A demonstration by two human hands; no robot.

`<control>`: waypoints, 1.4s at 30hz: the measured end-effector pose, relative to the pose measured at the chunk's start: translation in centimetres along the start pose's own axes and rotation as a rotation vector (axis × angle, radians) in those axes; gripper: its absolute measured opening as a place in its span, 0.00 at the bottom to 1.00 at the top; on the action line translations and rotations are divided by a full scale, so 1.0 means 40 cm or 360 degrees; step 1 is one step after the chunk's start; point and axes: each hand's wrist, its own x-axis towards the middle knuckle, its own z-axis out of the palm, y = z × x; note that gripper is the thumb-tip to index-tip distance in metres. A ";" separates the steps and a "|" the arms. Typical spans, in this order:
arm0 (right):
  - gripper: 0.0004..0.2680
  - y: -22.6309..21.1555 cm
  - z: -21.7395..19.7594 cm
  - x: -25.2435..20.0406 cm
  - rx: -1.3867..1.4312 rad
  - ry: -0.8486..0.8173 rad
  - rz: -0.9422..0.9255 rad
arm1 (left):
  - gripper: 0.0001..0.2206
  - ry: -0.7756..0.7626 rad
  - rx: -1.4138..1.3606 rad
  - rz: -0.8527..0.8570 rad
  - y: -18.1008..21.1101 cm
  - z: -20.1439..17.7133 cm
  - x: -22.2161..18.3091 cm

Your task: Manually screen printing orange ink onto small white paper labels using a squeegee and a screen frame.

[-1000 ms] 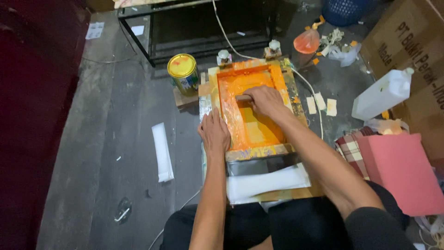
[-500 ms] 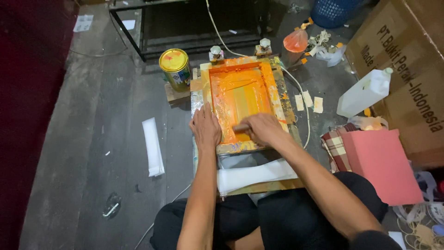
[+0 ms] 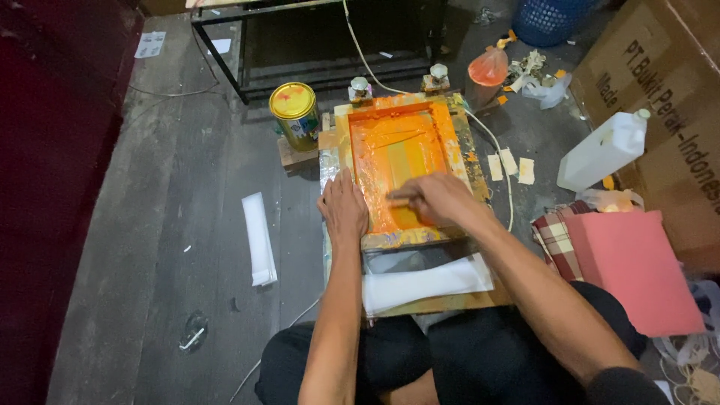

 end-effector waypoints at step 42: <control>0.02 0.072 0.017 0.077 -0.0063 0.0129 -0.0062 | 0.21 0.0125 -0.0032 0.0098 -0.007 0.021 0.006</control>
